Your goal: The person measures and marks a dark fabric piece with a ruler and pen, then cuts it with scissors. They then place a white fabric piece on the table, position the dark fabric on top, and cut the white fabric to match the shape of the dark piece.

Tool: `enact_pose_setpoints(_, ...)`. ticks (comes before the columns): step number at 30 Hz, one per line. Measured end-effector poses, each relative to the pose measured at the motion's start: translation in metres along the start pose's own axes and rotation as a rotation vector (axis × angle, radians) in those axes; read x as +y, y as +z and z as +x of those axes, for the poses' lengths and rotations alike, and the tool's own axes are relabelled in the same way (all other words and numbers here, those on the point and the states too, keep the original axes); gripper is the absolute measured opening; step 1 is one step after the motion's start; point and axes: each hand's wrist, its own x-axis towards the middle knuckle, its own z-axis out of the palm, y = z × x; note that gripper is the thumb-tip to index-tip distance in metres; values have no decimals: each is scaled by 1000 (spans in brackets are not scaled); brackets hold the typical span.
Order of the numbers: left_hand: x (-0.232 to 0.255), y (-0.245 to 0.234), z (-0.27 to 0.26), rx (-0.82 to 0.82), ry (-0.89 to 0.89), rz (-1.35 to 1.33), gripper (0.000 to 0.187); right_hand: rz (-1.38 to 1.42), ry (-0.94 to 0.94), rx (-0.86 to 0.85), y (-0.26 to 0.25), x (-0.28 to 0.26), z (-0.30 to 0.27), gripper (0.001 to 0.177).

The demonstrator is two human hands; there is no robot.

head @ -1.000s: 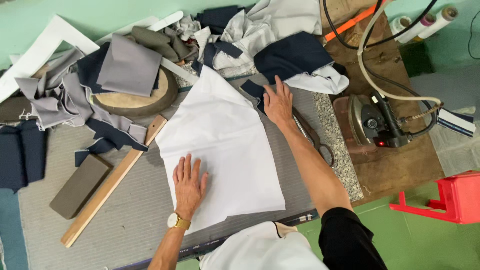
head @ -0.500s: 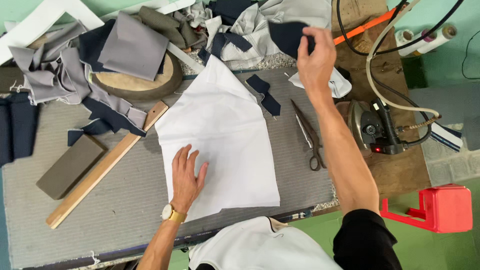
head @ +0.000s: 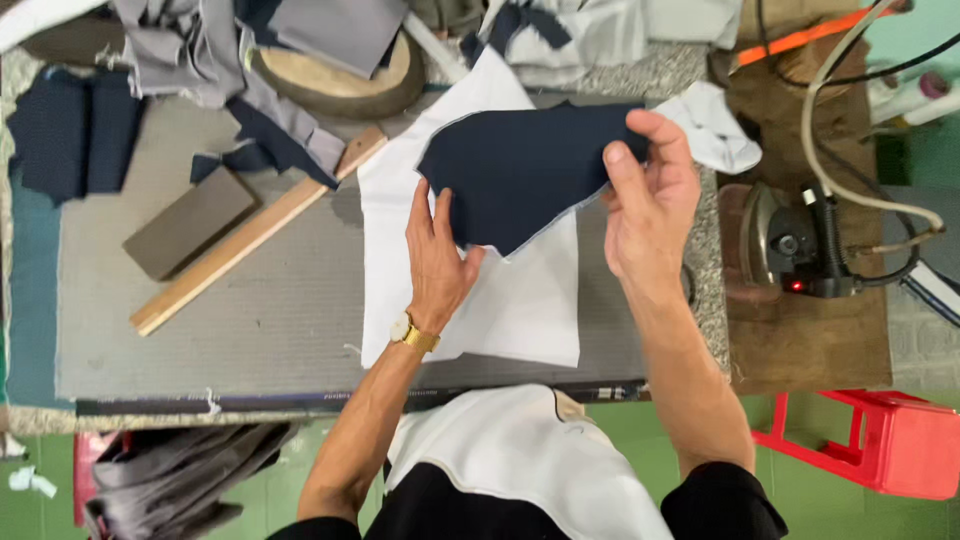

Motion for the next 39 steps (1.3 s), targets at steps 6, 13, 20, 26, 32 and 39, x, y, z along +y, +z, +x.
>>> enact_pose_setpoints(6, -74, -28, -93, -147, 160, 253, 58, -210, 339, 87, -84, 151, -133, 23)
enact_pose_setpoints(13, -99, -73, -124, -680, 174, 188, 72, -927, 41, -100, -130, 167, -170, 14)
enact_pose_setpoints(20, -88, -74, -33, -1037, -40, 123, 70, -983, -262, -437, -79, 186, -103, 25)
enact_pose_setpoints(26, -98, -75, -33, -764, -47, 173, 65, -1254, -159, -645, -95, 223, -92, 40)
enact_pose_setpoints(32, -131, -33, -62, -616, 10, 397, 50, -1241, -59, -634, -96, 213, -87, 17)
enact_pose_setpoints(39, -142, -13, -62, -617, -147, 329, 30, -1195, 74, -647, -104, 178, -81, 12)
